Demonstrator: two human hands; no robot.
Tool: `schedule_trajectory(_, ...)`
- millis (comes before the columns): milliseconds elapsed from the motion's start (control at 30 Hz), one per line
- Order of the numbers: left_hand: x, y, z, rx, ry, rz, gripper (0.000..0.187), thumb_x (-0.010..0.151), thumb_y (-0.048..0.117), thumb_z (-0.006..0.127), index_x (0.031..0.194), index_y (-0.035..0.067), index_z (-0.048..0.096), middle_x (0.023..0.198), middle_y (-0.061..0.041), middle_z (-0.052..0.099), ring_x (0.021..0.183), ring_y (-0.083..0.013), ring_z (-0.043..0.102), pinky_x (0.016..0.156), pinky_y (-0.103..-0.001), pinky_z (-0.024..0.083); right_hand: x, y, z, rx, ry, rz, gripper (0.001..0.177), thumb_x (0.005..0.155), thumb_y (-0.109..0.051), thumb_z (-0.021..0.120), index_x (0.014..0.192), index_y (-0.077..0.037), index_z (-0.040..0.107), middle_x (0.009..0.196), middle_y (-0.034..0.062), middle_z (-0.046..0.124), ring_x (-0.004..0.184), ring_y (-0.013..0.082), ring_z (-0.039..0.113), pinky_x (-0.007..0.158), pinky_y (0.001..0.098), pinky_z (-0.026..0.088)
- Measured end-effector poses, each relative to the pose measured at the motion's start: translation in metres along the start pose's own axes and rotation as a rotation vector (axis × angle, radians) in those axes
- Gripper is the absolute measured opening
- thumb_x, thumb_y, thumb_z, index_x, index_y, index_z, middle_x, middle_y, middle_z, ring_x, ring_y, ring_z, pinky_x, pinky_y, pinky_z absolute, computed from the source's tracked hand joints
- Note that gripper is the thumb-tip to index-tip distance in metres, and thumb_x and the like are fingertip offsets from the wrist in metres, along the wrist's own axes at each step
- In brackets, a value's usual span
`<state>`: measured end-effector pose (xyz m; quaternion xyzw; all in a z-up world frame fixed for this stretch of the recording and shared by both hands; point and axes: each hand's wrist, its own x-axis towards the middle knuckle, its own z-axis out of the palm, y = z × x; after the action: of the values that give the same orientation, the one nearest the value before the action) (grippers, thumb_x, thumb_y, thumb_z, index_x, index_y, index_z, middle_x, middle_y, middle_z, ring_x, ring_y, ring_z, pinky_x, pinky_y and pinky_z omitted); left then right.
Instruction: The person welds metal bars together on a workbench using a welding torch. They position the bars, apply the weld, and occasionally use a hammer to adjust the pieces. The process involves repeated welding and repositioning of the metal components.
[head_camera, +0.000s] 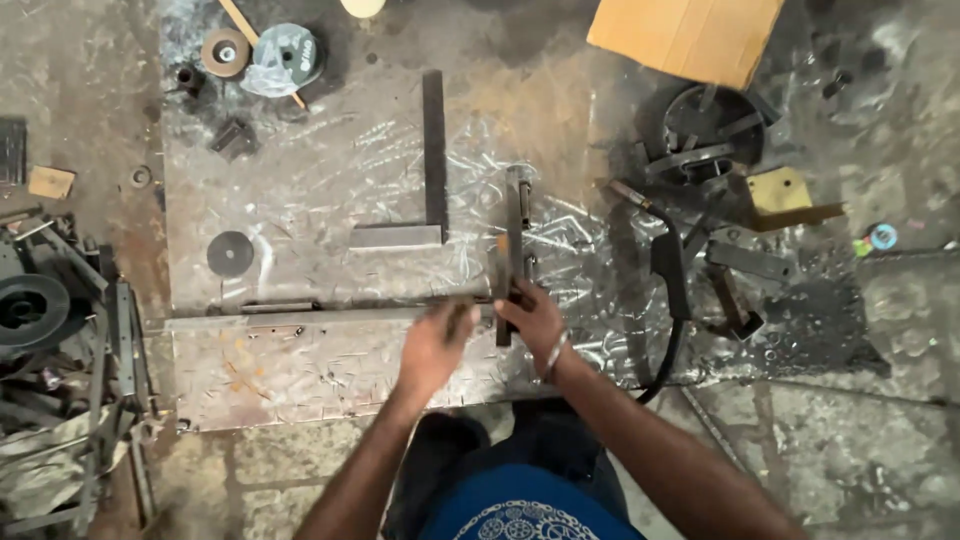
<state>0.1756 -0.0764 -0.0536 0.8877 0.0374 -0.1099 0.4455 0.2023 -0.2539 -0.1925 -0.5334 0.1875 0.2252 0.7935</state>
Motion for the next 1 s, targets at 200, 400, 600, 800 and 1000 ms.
schedule_trajectory(200,0.122,-0.036,0.045,0.273,-0.058,-0.091,0.043,0.098,0.045,0.057,0.091,0.005,0.072,0.092,-0.020,0.073,0.091,-0.0413,0.069,0.081,-0.052,0.054,0.046,-0.015,0.009,-0.297,-0.128,-0.152,0.040,0.096,-0.010,0.074,0.130,0.007,0.063,0.108,0.0173,0.073,0.095,0.0210,0.067,0.079,0.0354,0.055)
schedule_trajectory(400,0.209,-0.076,0.057,0.356,-0.004,-0.028,0.033,0.095,0.035,0.059,0.092,0.004,0.070,0.097,-0.023,0.071,0.095,-0.0457,0.067,0.084,-0.057,0.053,0.030,-0.036,-0.018,-0.342,0.022,-0.099,0.056,0.094,-0.011,0.070,0.145,-0.002,0.049,0.133,0.0168,0.066,0.116,0.0232,0.067,0.093,0.0343,0.059)
schedule_trajectory(600,0.269,-0.091,0.069,0.360,-0.066,-0.077,0.032,0.092,0.033,0.061,0.095,0.003,0.071,0.099,-0.024,0.072,0.096,-0.0462,0.067,0.084,-0.057,0.053,-0.041,-0.020,-0.069,-0.261,0.340,0.073,0.061,0.096,-0.018,0.063,0.152,-0.006,0.044,0.138,0.0125,0.065,0.111,0.0233,0.069,0.085,0.0328,0.057)
schedule_trajectory(800,0.287,-0.115,0.106,0.356,-0.026,0.034,0.034,0.095,0.033,0.061,0.088,0.002,0.072,0.095,-0.024,0.072,0.093,-0.0452,0.068,0.083,-0.057,0.053,-0.094,0.032,-0.078,-0.107,0.509,0.177,0.055,0.096,-0.015,0.062,0.149,-0.005,0.049,0.130,0.0121,0.069,0.097,0.0209,0.070,0.079,0.0353,0.056)
schedule_trajectory(1000,0.279,-0.104,0.093,0.099,-0.065,-0.083,0.033,0.098,0.031,0.061,0.088,0.001,0.070,0.083,-0.018,0.075,0.075,-0.0350,0.073,0.069,-0.048,0.056,-0.102,0.054,-0.057,-0.105,0.470,0.245,0.052,0.097,-0.016,0.062,0.147,-0.007,0.052,0.128,0.0112,0.071,0.094,0.0205,0.071,0.078,0.0339,0.057)
